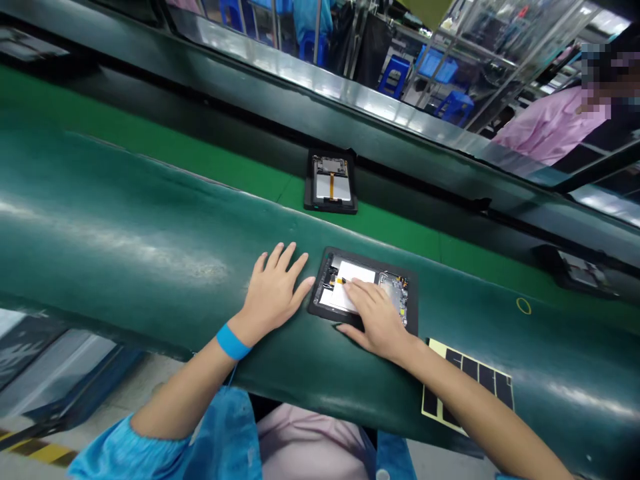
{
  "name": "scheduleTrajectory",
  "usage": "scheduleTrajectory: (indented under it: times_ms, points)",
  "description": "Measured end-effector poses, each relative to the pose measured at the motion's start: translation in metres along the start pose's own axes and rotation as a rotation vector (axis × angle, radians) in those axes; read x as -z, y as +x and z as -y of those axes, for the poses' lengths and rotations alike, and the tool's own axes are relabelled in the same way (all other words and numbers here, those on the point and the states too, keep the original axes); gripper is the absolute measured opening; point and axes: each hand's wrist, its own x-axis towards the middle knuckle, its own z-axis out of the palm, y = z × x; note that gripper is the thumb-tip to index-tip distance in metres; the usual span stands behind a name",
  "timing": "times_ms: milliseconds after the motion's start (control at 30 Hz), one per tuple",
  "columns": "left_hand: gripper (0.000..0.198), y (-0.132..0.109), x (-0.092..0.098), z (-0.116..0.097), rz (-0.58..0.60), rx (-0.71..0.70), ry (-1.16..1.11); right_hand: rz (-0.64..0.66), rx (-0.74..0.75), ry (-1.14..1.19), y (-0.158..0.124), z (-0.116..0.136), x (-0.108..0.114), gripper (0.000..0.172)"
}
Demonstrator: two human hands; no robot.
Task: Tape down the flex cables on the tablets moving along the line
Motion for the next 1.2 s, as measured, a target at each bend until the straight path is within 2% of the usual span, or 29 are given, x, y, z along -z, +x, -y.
scheduleTrajectory:
  times_ms: [100,200,267,367,467,567,667,833,1033,1200]
  points:
    - [0.055,0.002,-0.002,0.001,0.009,-0.009,-0.006,0.100,0.010,-0.143,-0.005,0.005,-0.011,0.075]
    - [0.054,0.003,-0.004,0.001,0.021,-0.013,-0.029,0.099,-0.047,-0.224,-0.010,-0.004,-0.021,0.076]
    - [0.053,0.004,-0.003,0.003,0.024,-0.006,-0.074,0.069,-0.088,-0.266,-0.017,-0.022,-0.023,0.074]
    - [0.053,0.005,-0.002,0.006,0.023,0.021,-0.229,0.006,-0.175,-0.319,-0.030,-0.068,-0.017,0.066]
    - [0.050,0.011,-0.001,0.003,0.022,0.096,-0.537,-0.129,-0.393,-0.385,-0.039,-0.115,-0.005,0.062]
    - [0.045,0.029,-0.003,-0.008,0.000,0.302,-1.116,-0.271,-0.550,-0.395,-0.043,-0.137,0.000,0.060]
    - [0.041,0.057,-0.011,-0.026,0.016,0.456,-1.525,-0.289,-0.493,-0.283,-0.042,-0.135,-0.005,0.055]
    - [0.032,0.118,-0.032,-0.050,0.080,0.628,-1.769,-0.312,-0.507,-0.162,-0.035,-0.125,-0.013,0.045]
    - [0.038,0.182,-0.038,-0.063,0.033,0.934,-1.941,-0.325,-0.560,-0.132,-0.031,-0.122,-0.012,0.041]
    - [0.028,0.205,-0.039,-0.070,-0.073,1.071,-1.960,-0.331,-0.585,-0.104,-0.026,-0.118,-0.012,0.043]
